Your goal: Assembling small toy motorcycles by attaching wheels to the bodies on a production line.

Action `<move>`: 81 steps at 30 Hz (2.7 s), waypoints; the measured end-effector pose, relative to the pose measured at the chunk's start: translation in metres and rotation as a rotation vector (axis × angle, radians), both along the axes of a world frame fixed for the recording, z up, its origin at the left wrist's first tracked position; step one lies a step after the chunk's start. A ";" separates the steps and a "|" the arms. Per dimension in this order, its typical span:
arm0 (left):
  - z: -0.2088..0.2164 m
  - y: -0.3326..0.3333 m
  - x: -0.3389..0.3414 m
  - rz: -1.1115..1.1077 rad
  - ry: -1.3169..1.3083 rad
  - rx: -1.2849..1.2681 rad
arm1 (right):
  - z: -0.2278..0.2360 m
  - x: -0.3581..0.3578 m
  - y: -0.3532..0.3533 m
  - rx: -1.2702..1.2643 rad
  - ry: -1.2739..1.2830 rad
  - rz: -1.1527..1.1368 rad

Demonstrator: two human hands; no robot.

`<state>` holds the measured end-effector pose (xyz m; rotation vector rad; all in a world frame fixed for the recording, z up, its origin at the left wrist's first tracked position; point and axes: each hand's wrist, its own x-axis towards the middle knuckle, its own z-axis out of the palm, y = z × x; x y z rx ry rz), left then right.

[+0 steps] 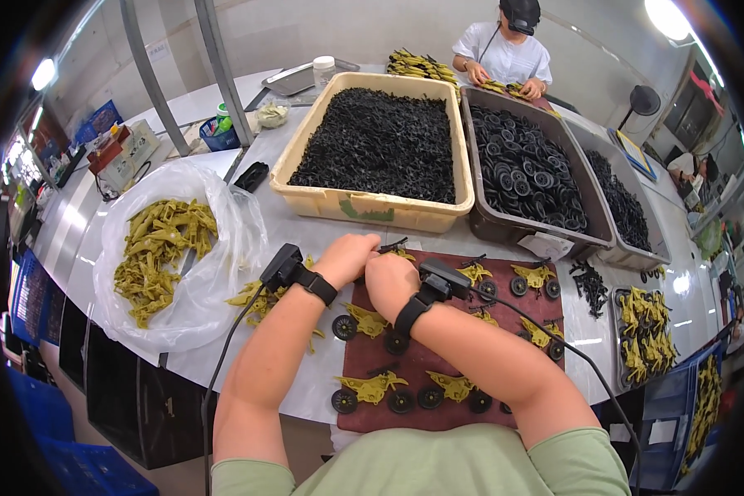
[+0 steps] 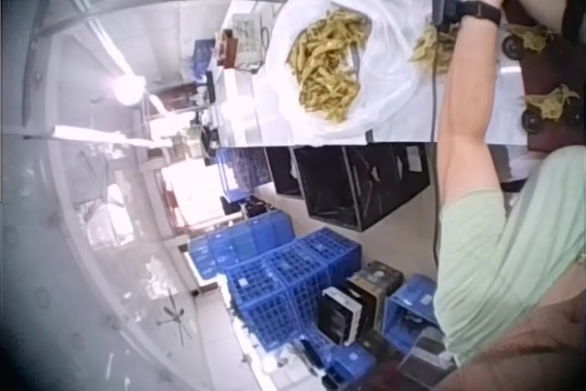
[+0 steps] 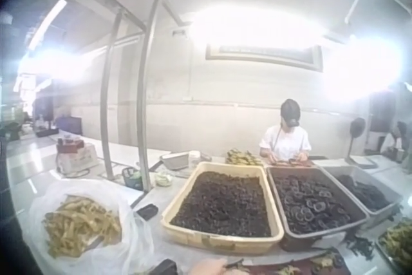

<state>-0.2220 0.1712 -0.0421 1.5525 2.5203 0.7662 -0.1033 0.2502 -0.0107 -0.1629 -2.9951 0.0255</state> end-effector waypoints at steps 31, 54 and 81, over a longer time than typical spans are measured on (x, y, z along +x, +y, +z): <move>0.016 -0.006 0.000 0.018 0.066 -0.145 | 0.011 0.031 0.065 -0.683 0.161 0.020; -0.008 -0.001 -0.008 -0.017 -0.036 -0.047 | -0.012 0.007 0.022 -0.099 0.017 0.012; 0.058 -0.015 0.050 0.159 -1.258 0.403 | 0.044 0.021 0.029 -0.896 0.176 0.098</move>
